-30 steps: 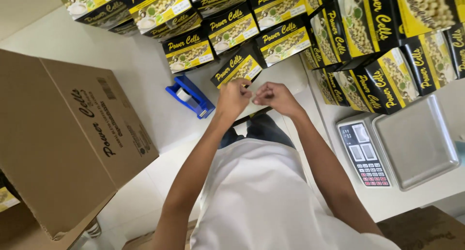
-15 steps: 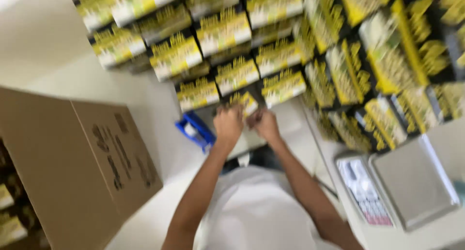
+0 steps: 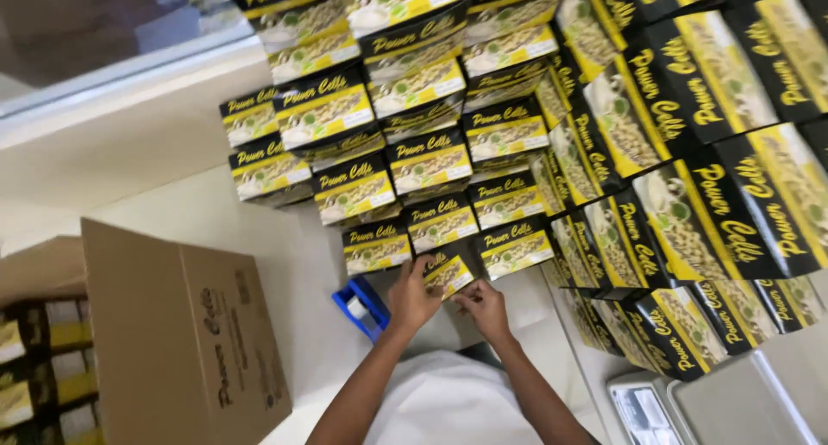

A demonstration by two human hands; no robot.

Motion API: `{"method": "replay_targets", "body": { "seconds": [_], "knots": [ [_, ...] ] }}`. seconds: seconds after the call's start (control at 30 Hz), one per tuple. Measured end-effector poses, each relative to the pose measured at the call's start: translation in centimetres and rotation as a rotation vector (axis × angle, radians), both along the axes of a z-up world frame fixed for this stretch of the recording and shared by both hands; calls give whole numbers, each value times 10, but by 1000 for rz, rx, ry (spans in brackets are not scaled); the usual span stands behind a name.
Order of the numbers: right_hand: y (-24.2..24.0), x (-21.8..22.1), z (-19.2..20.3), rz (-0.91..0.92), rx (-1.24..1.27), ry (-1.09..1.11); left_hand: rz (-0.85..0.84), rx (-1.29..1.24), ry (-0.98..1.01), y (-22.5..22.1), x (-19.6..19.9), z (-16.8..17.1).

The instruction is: Packing individual product boxes into larger cardboard cartons and applying tape.

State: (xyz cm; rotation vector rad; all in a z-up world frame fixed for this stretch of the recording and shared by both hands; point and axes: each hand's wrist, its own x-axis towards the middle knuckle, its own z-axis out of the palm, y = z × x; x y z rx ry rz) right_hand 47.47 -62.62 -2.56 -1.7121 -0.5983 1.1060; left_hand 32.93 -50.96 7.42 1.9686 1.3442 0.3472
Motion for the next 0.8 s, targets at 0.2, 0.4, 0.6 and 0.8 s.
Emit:
{"method": "replay_targets", "body": {
  "seconds": [0.2, 0.4, 0.6, 0.8],
  "knots": [
    [-10, -7, 3, 121, -22, -453, 15, 30, -23, -4, 3, -6],
    [-30, -59, 40, 295, -80, -623, 218, 69, -201, -3, -27, -17],
    [-17, -110, 97, 659, -147, -269, 524, -94, -598, -60, -159, -69],
    [-19, -146, 22, 615, 298, -515, 198, 57, -14, -105, -192, -90]
  ]
}}
